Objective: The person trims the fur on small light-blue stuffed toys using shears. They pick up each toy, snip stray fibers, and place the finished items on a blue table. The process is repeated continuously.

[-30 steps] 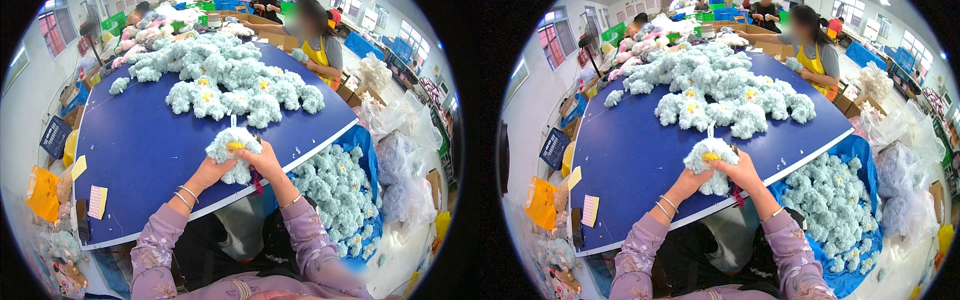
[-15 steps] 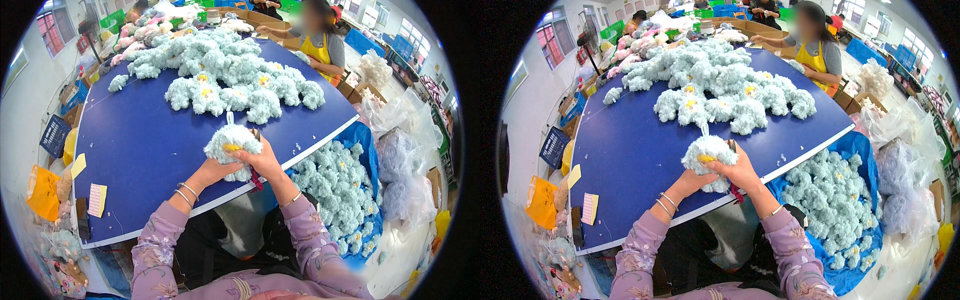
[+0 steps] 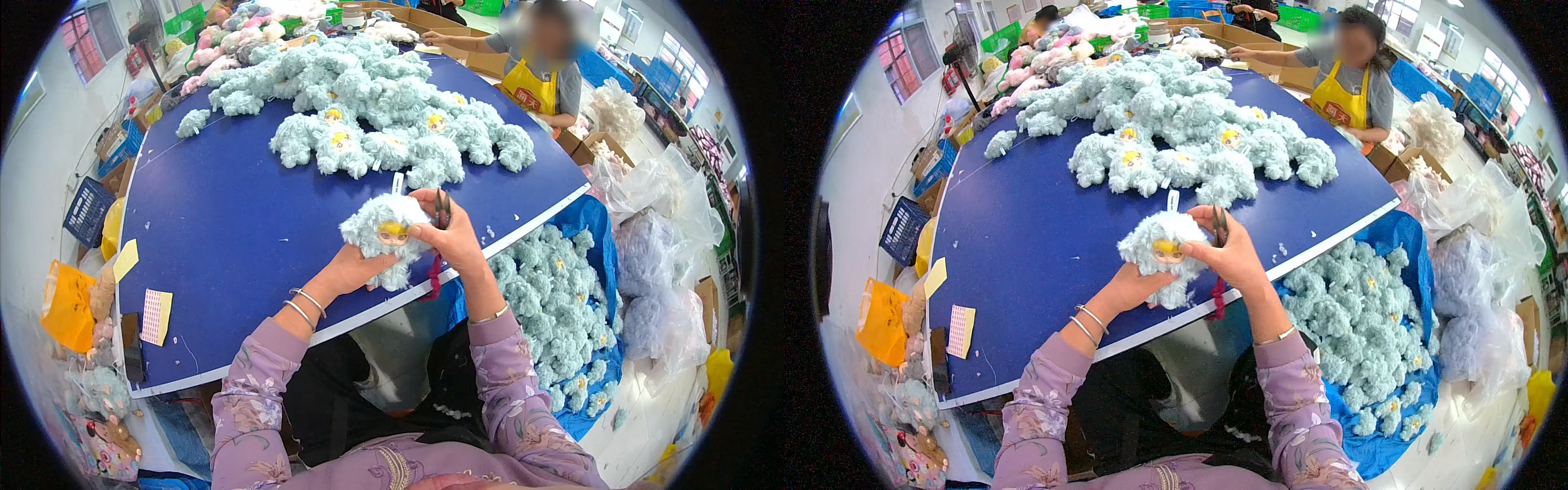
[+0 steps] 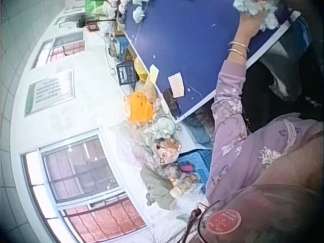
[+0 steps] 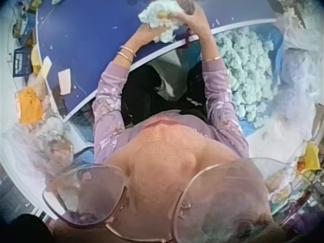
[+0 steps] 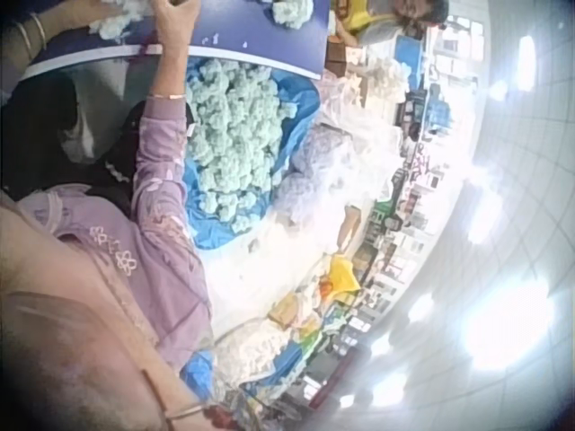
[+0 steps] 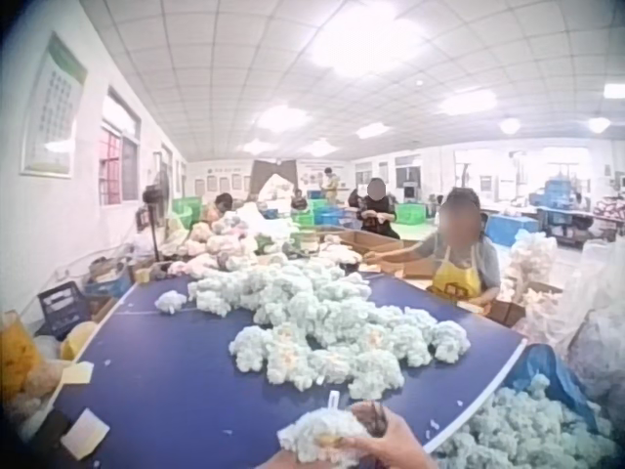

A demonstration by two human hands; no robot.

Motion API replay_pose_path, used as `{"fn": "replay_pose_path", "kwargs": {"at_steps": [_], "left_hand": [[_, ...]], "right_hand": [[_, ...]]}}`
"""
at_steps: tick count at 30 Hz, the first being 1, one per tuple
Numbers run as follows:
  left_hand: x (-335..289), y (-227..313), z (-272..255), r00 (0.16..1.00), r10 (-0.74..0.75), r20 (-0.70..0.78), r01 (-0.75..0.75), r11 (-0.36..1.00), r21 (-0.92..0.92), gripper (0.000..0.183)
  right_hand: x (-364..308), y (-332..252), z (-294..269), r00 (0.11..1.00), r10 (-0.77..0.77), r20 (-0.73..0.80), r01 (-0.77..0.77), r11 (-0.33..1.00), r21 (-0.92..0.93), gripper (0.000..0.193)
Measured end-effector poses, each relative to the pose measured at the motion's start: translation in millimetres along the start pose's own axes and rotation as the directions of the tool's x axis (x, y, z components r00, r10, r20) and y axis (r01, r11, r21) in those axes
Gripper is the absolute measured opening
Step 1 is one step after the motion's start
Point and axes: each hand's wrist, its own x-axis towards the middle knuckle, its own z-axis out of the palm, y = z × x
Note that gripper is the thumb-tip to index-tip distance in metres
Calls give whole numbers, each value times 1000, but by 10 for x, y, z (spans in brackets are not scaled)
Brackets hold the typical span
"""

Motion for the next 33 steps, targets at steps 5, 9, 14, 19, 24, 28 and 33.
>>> {"fn": "replay_pose_path", "kwargs": {"at_steps": [5, 9, 14, 19, 24, 28, 33], "left_hand": [[-26, -74, 48, 986, 166, -25, -167, 985, -36, 40], [14, -157, 55, 969, 247, -11, -247, 965, -87, 44], [-4, -149, 38, 976, 218, 24, -213, 968, -129, 47], [24, -98, 23, 983, 184, 20, -183, 983, -25, 49], [72, -203, -46, 997, 62, 44, -57, 993, -105, 48], [163, -265, -117, 984, 171, 41, -145, 923, -357, 45], [151, -181, -81, 989, 148, 16, -137, 948, -287, 33]], "right_hand": [[-18, -7, -61, 989, 70, 128, -57, 993, -106, 46], [-28, -19, -65, 982, 100, 163, -76, 987, -145, 43], [-40, -23, -15, 986, 61, 156, -32, 983, -183, 46], [-52, -106, 60, 992, 89, 90, -58, 952, -300, 51], [-2, -53, -162, 981, 170, -94, -190, 941, -280, 50], [-52, -323, -728, 952, -293, -90, 290, 766, 574, 101], [306, -220, -914, 916, -23, -400, 39, 999, 32, 71]]}}
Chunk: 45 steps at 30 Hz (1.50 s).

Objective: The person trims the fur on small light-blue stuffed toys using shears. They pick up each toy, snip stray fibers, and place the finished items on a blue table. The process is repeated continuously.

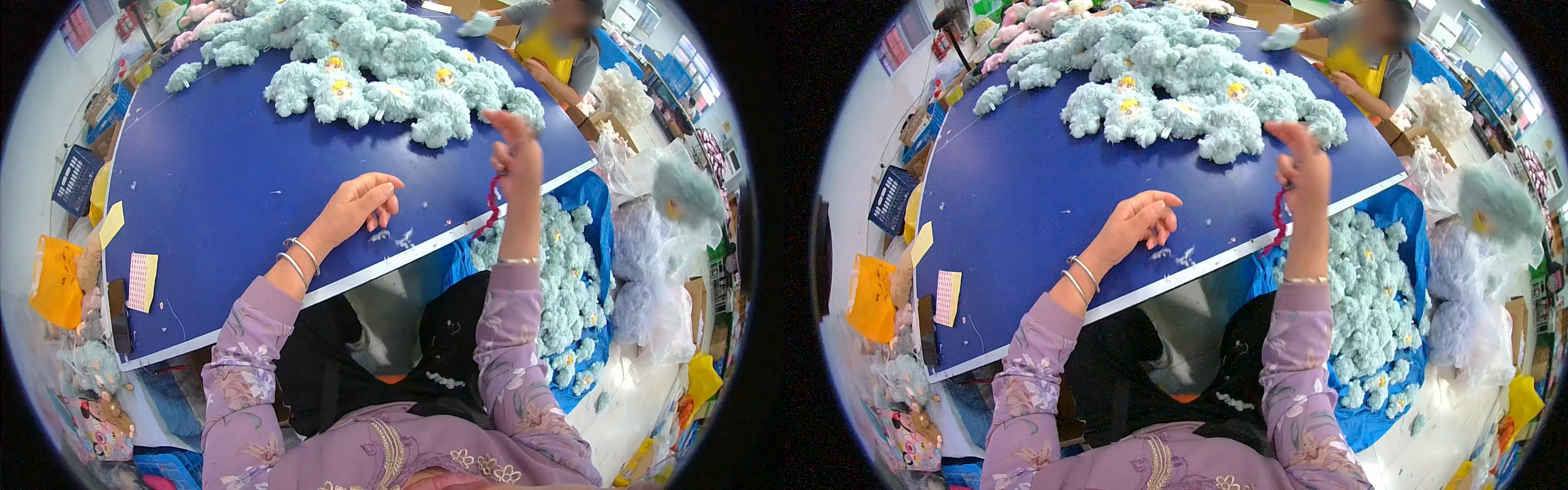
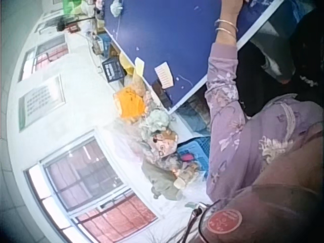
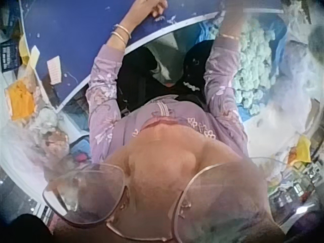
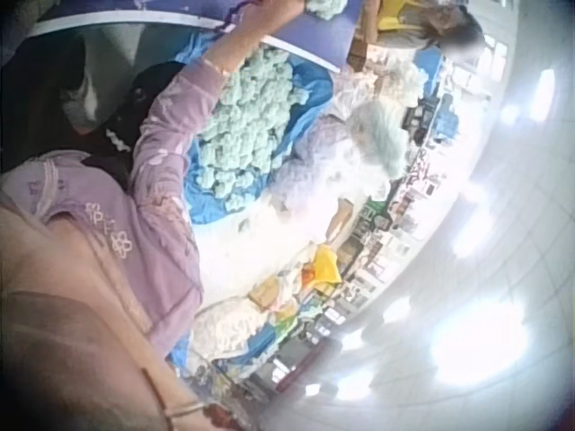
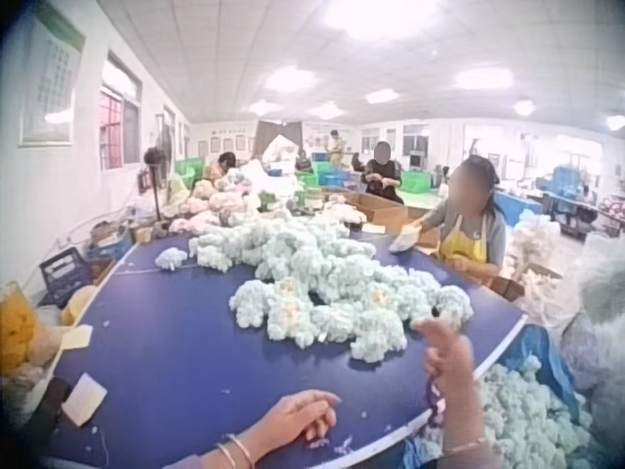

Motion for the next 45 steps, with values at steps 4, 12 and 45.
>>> {"fn": "replay_pose_path", "kwargs": {"at_steps": [4, 12, 45], "left_hand": [[-3, -39, -39, 998, 34, -57, -34, 999, -6, 27], [9, -35, -17, 996, 30, -78, -31, 999, -9, 24], [2, -89, -73, 902, 158, -402, -152, 987, 48, 36]], "right_hand": [[187, 576, 281, 940, -340, 27, 256, 651, -714, 52], [197, 718, 586, 980, -188, 65, 128, 349, -928, 48], [-442, 229, 1119, 965, -207, 162, 233, 959, -159, 16]]}}
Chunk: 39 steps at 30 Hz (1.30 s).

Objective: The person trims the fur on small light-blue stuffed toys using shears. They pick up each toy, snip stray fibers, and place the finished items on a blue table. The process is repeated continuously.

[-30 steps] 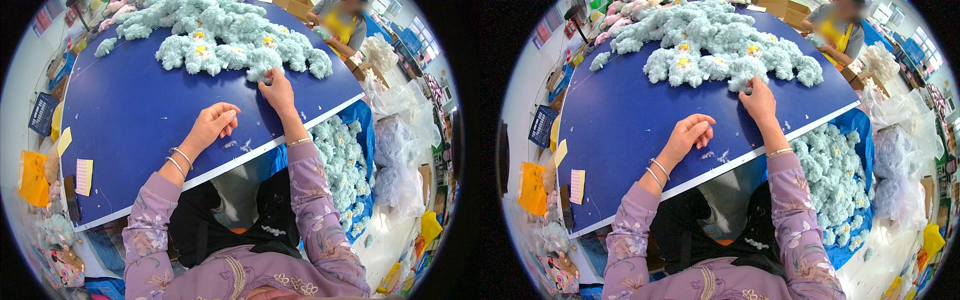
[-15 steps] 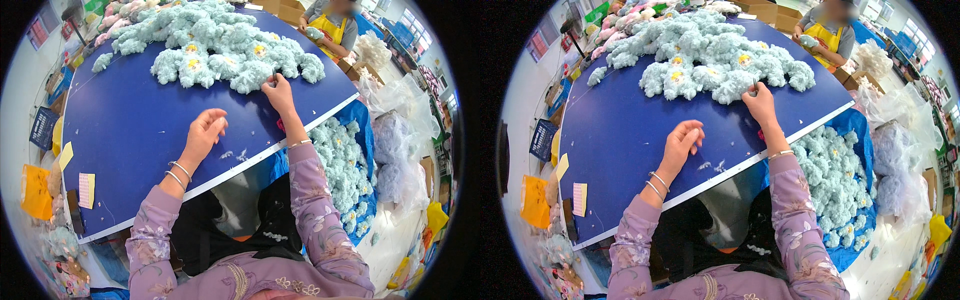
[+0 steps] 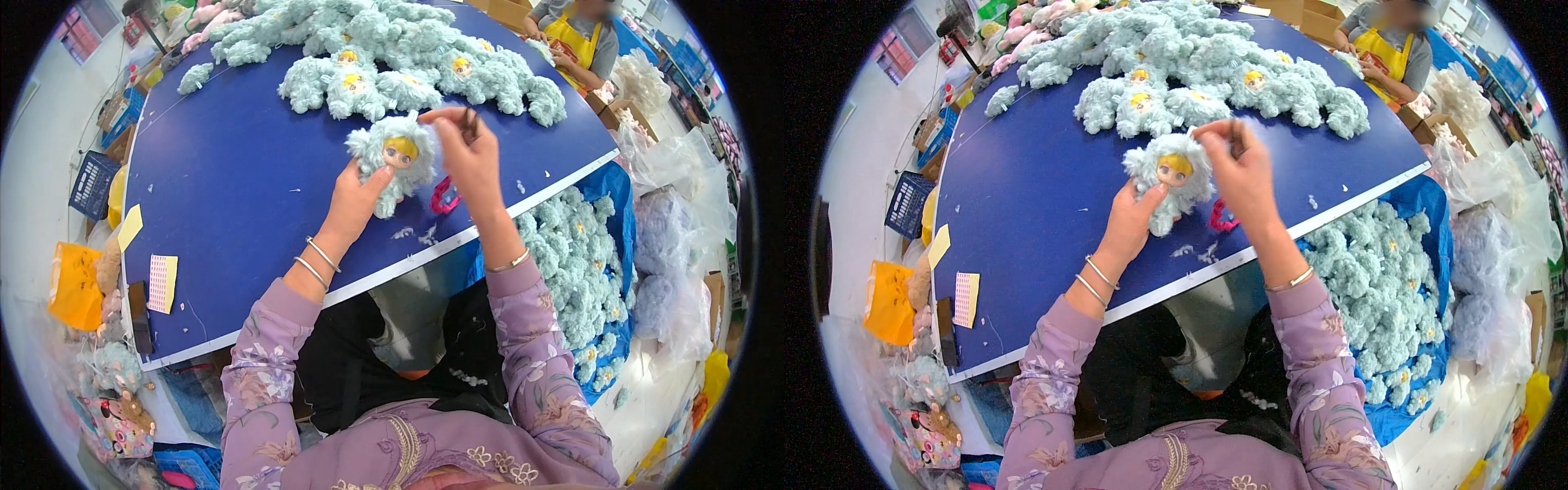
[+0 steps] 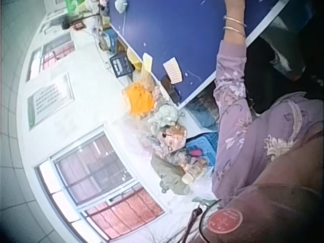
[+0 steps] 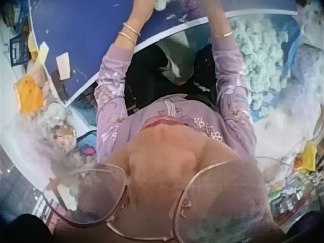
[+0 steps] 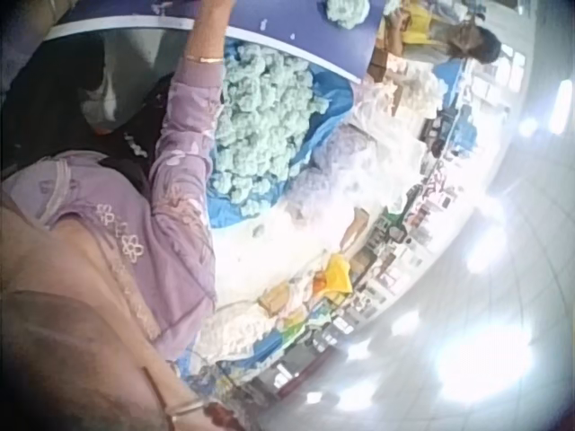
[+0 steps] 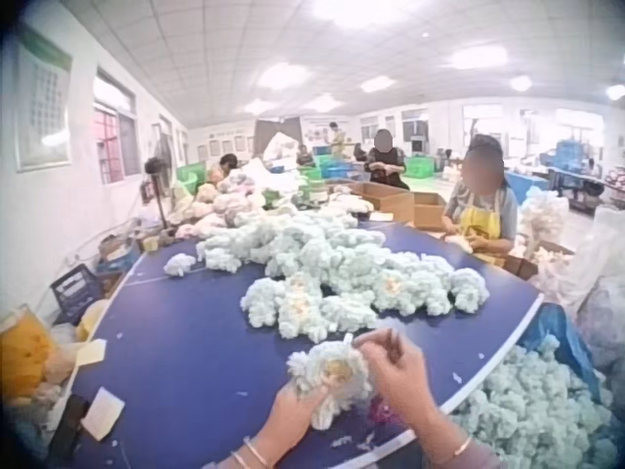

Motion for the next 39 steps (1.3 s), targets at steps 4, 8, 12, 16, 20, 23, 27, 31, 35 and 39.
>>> {"fn": "replay_pose_path", "kwargs": {"at_steps": [4, 8, 12, 16, 20, 23, 27, 31, 35, 39], "left_hand": [[-19, 25, 52, 993, -63, 100, 93, 938, -334, 34], [-19, -32, 39, 991, -22, 132, 54, 969, -242, 36], [-33, -16, 38, 980, -76, 181, 106, 981, -162, 36], [-100, 68, 80, 947, -115, 299, 137, 989, -54, 36], [-173, 165, 84, 942, -32, 334, 5, 997, 81, 36], [-165, 109, 115, 960, 24, 280, -33, 999, 31, 38], [-123, 75, 48, 947, -6, 322, -24, 996, 88, 40], [-95, 100, 68, 929, -53, 366, -7, 987, 161, 48], [-50, 38, 21, 919, -86, 385, 81, 996, 29, 55], [238, -26, 25, 980, 57, 191, -76, 993, 94, 49]], "right_hand": [[53, 82, -219, 940, 308, 145, -300, 951, -75, 34], [-35, 84, -178, 905, 233, 356, -248, 969, -5, 50], [-28, 154, -231, 884, 274, 377, -310, 950, 35, 46], [-33, 159, -220, 880, 270, 391, -327, 941, 87, 39], [-68, 291, -169, 855, 263, 447, -374, 910, 179, 41], [-94, 350, -115, 823, 358, 442, -489, 841, 229, 44], [-27, 316, -246, 728, 418, 544, -508, 861, 19, 43], [4, 204, -291, 815, 356, 456, -351, 931, -99, 43], [96, 81, -408, 948, 287, 134, -317, 879, 356, 48], [357, -199, -985, 890, -280, 359, -104, 644, 758, 69]]}}
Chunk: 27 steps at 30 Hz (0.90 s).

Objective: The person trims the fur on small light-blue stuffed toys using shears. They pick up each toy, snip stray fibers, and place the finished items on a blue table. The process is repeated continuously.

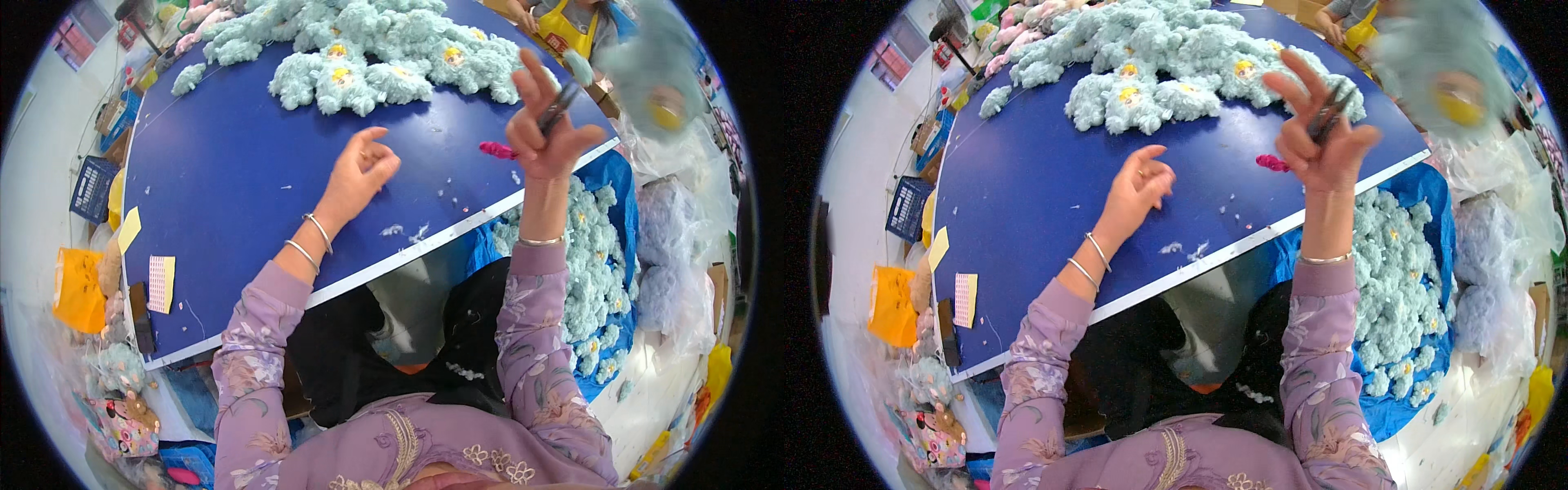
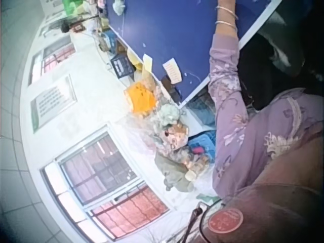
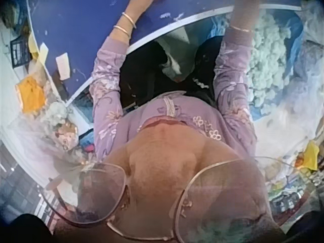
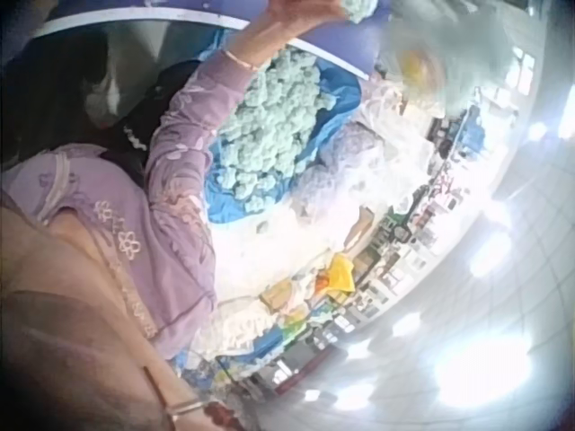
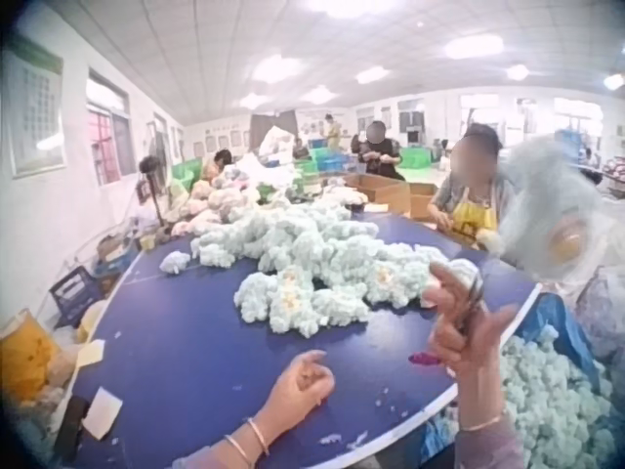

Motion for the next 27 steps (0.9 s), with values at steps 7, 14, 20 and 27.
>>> {"fn": "replay_pose_path", "kwargs": {"at_steps": [7, 14, 20, 27], "left_hand": [[1212, 32, -32, 878, 478, 27, -311, 527, 791, 54], [1815, -259, -124, 976, 196, 96, -142, 231, 963, 67], [1233, -148, 118, 974, 217, 72, -188, 581, 792, 58], [359, 59, 594, 867, 459, 194, -378, 354, 855, 60]], "right_hand": [[-61, 690, -175, 746, 267, -609, -617, 622, -482, 30], [-80, 948, -457, 820, -29, -572, -402, 683, -610, 29], [-167, 911, -519, 743, 16, -669, -596, 471, -650, 58], [-298, 1033, -76, 828, 128, -545, -460, 711, -532, 50]]}}
